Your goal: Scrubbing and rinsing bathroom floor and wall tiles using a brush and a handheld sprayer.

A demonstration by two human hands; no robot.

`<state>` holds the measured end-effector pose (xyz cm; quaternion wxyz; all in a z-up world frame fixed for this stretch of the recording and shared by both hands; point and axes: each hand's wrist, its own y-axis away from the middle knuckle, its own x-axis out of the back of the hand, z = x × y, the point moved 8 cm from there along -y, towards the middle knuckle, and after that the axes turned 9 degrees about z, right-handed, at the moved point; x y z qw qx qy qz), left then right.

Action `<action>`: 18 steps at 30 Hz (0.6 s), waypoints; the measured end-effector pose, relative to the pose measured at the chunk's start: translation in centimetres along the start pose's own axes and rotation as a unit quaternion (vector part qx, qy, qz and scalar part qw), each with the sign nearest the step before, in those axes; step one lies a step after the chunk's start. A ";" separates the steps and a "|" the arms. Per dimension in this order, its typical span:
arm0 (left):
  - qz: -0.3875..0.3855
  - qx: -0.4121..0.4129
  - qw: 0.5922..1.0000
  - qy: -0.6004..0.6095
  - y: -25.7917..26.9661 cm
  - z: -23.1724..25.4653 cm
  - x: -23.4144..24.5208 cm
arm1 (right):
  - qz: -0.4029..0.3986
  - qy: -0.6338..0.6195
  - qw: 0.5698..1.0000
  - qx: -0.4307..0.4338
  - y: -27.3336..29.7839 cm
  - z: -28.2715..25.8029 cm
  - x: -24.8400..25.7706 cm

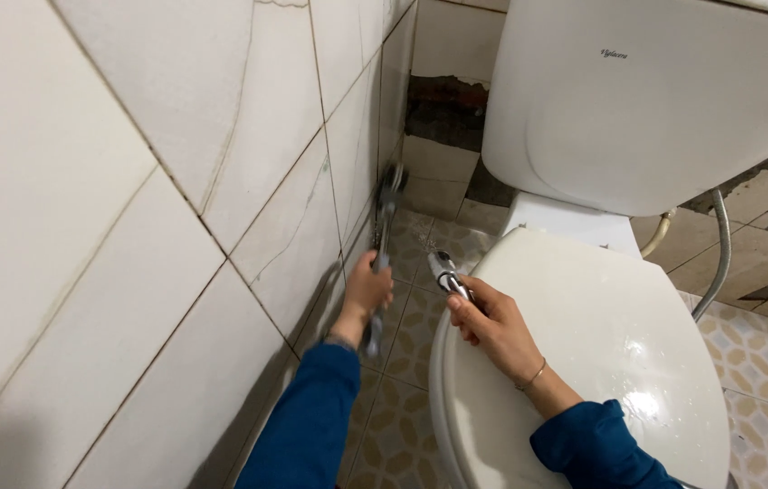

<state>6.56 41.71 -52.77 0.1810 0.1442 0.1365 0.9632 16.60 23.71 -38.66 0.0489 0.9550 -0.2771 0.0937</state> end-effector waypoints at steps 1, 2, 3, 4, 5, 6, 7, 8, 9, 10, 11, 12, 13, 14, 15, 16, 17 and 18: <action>-0.001 -0.003 1.000 -0.001 -1.0 0.8 -0.7 | 0.002 -0.001 1.000 0.002 -0.1 0.2 0.1; 0.012 -0.004 1.000 0.009 -2.1 1.7 -1.2 | 0.009 -0.012 1.000 -0.005 -0.3 0.6 0.4; 0.027 -0.004 0.999 0.018 -3.0 2.4 -1.5 | 0.014 -0.025 1.000 -0.013 -0.4 0.9 0.5; 0.027 -0.005 1.000 0.016 -5.3 -0.8 -2.7 | 0.015 -0.026 0.999 -0.013 -0.6 1.7 0.6; 0.030 -0.010 0.999 -0.031 -7.7 -3.8 -3.8 | 0.027 -0.043 0.998 -0.023 -0.9 2.5 0.8; 0.034 -0.015 0.996 -0.079 -10.2 -6.7 -4.9 | 0.039 -0.060 0.997 -0.033 -1.3 3.2 1.1; 0.030 -0.017 0.996 -0.078 -9.8 -8.0 -5.3 | 0.042 -0.058 0.997 -0.033 -0.8 2.2 1.0; 0.038 0.057 0.988 -0.139 -9.3 -10.5 -5.3 | 0.036 -0.045 0.998 -0.026 -0.3 1.0 0.7; 0.046 0.130 0.970 -0.199 -8.6 -13.0 -5.0 | 0.028 -0.033 0.999 -0.019 0.2 -0.1 0.3; 0.044 0.128 0.971 -0.198 -8.5 -13.6 -5.7 | 0.030 -0.032 0.999 -0.018 0.2 -0.2 0.4; 0.040 0.078 0.983 -0.159 -8.6 -13.6 -6.4 | 0.028 -0.029 0.999 -0.013 0.1 -0.3 0.3; 0.037 0.028 0.992 -0.118 -8.6 -13.6 -7.1 | 0.025 -0.026 0.999 -0.008 0.0 -0.4 0.2; 0.035 0.025 0.992 -0.117 -9.7 -12.3 -7.6 | 0.028 -0.025 0.999 -0.005 -0.1 -0.6 0.2; 0.066 -0.015 0.990 -0.120 -10.9 -10.3 -7.8 | 0.034 -0.016 0.999 -0.022 -0.1 -0.4 0.3; 0.098 -0.052 0.986 -0.125 -11.7 -8.7 -7.6 | 0.039 -0.008 0.998 -0.041 0.0 0.0 0.2; 0.098 -0.053 0.986 -0.126 -12.4 -8.4 -7.8 | 0.040 -0.009 0.998 -0.041 0.0 0.1 0.1; 0.085 -0.075 0.987 -0.117 -13.2 -7.7 -8.5 | 0.038 -0.003 0.999 -0.039 -0.1 0.1 0.1; 0.072 -0.097 0.987 -0.107 -13.8 -6.9 -9.1 | 0.037 0.003 0.999 -0.036 -0.1 0.1 0.2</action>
